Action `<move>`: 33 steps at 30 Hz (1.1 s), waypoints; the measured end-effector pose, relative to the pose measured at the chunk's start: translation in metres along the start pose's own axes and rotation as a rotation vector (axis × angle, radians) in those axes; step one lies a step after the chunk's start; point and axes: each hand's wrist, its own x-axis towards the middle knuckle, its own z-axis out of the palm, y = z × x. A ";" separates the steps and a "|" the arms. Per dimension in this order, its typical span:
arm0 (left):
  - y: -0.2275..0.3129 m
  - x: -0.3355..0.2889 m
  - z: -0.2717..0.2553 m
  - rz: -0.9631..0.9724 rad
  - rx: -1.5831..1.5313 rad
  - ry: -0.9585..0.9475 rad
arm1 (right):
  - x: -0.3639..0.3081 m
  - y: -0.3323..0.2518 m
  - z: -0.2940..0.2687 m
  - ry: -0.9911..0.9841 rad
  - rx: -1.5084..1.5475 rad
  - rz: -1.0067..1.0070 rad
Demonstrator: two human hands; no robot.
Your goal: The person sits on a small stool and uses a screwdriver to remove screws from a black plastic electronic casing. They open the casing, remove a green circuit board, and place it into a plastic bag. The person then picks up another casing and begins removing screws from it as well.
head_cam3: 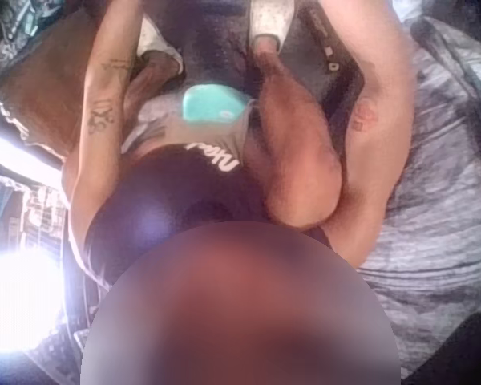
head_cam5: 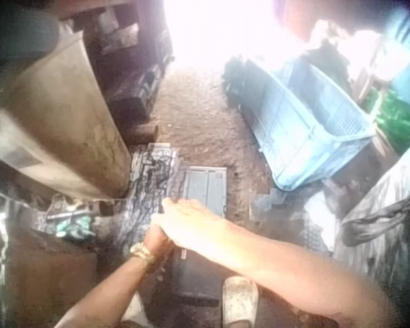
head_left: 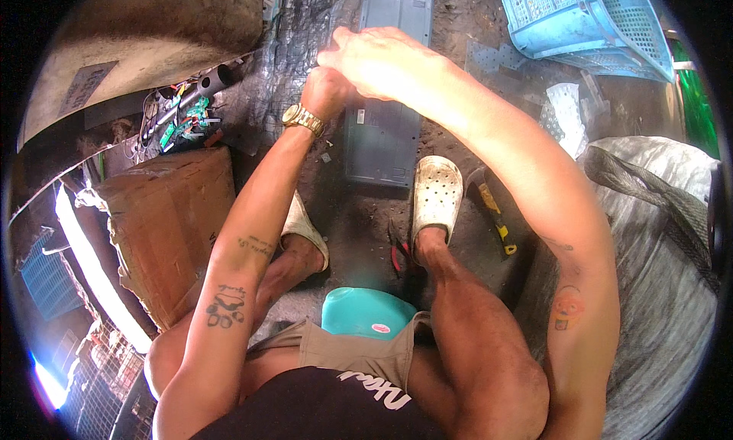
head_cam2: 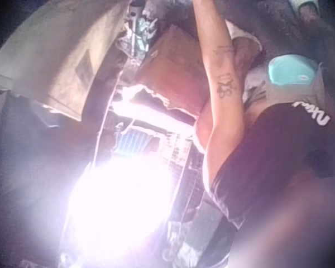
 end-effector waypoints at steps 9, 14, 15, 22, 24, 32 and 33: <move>-0.011 -0.001 0.007 0.177 0.060 0.026 | 0.003 -0.005 -0.002 -0.012 0.015 0.090; -0.016 -0.001 0.010 0.085 0.017 0.051 | 0.001 -0.005 -0.011 -0.313 -0.109 0.077; -0.017 0.000 0.010 0.112 0.033 0.030 | 0.000 -0.005 -0.012 -0.296 -0.104 0.063; -0.006 -0.001 -0.001 -0.012 0.196 0.065 | 0.002 -0.001 -0.021 -0.191 -0.014 0.196; 0.004 0.002 -0.007 -0.003 0.182 0.100 | 0.002 0.001 -0.026 -0.263 0.043 0.230; 0.058 0.012 -0.010 0.025 0.025 -0.153 | -0.042 0.016 -0.043 -0.134 0.264 0.348; 0.062 0.012 -0.007 0.030 0.026 -0.206 | -0.048 0.016 -0.040 -0.150 0.258 0.369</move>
